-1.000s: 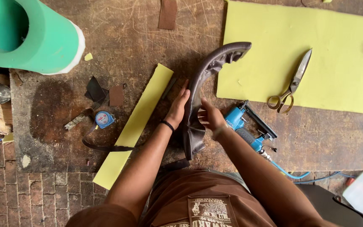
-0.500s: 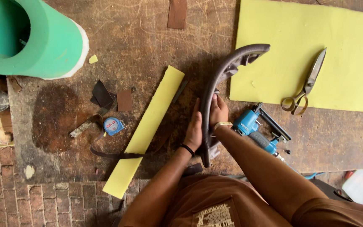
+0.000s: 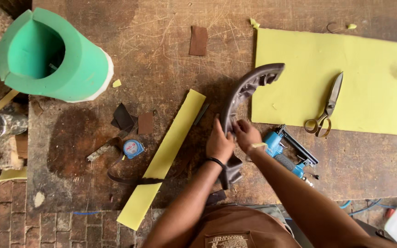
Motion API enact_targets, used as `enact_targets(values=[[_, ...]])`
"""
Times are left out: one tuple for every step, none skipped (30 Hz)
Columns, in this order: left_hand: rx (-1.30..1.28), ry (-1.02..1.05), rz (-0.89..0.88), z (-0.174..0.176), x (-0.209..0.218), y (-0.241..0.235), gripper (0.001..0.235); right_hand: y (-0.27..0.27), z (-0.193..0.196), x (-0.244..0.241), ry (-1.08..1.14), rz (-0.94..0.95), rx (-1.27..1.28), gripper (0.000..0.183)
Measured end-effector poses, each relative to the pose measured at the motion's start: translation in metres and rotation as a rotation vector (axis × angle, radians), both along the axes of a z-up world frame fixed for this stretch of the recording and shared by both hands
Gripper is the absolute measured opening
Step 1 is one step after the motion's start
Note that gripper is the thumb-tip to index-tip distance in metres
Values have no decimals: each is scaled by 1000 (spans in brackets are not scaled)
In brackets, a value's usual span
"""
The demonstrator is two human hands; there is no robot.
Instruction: The person staples brown fabric onto a curved wooden frame using a pneumatic staple gun, then trims excess fabric with scissors. The person also handles foam pieces and positions finished armrests on a chair.
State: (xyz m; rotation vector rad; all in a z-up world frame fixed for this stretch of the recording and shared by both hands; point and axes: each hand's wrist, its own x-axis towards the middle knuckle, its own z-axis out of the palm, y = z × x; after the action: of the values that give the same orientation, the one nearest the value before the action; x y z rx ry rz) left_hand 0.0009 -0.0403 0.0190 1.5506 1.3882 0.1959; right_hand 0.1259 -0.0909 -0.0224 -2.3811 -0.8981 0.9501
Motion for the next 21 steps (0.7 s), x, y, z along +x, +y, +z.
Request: enact_targets(values=[[-31,-42,-17,-8,-9,10,77,-16,21,12,6,37,8,40],[-66,-79,-38,-17,-23,16,77,-39,43,24,16,70,13,42],[-155,-136,-38,-26,-40,18,71,-59,59,32,-160,140,-103,45],[-249,-196,-42,-35,-54,16,66,-81,72,41,-339,206,-222,50],[-341,-257,-47,-43,-65,13,60,-99,78,49,-383,207,-243,65],[-372,-313,-67,-49,-74,7,61,-114,81,53,-422,214,-268,82],[-404,-369,-88,-54,-81,3,61,-124,78,53,-462,221,-292,99],[-432,-426,-109,-58,-83,-1,62,-129,73,52,-448,231,-355,101],[-419,-387,-132,-60,-83,-3,64,-130,67,52,-434,241,-418,104],[-408,-346,-158,-60,-82,-4,67,-131,63,49,-418,248,-482,108],[-396,-305,-185,-58,-82,-4,70,-128,61,48,-330,172,-450,100],[-329,-233,-242,-55,-77,-4,76,-125,63,52,-248,95,-421,93],[-262,-162,-300,-51,-71,-4,81,-123,68,56,-166,19,-391,86],[-184,-86,-351,-47,-70,-1,87,-121,75,57,-164,55,-371,82],[-167,-33,-365,-42,-68,-1,88,-121,85,59,-163,91,-351,79],[-148,18,-378,-37,-67,0,89,-118,95,59,-164,128,-331,77],[-130,69,-390,-33,-67,2,90,-112,101,56,-99,123,-356,63],[-127,68,-392,-30,-69,2,88,-109,108,52,-34,111,-385,51],[-123,67,-395,-27,-70,2,86,-105,113,47,32,99,-414,45],[-119,62,-393,-26,-69,1,85,-99,114,40,-5,136,-391,44],[-119,50,-391,-25,-67,0,85,-91,112,32,-41,173,-367,42]])
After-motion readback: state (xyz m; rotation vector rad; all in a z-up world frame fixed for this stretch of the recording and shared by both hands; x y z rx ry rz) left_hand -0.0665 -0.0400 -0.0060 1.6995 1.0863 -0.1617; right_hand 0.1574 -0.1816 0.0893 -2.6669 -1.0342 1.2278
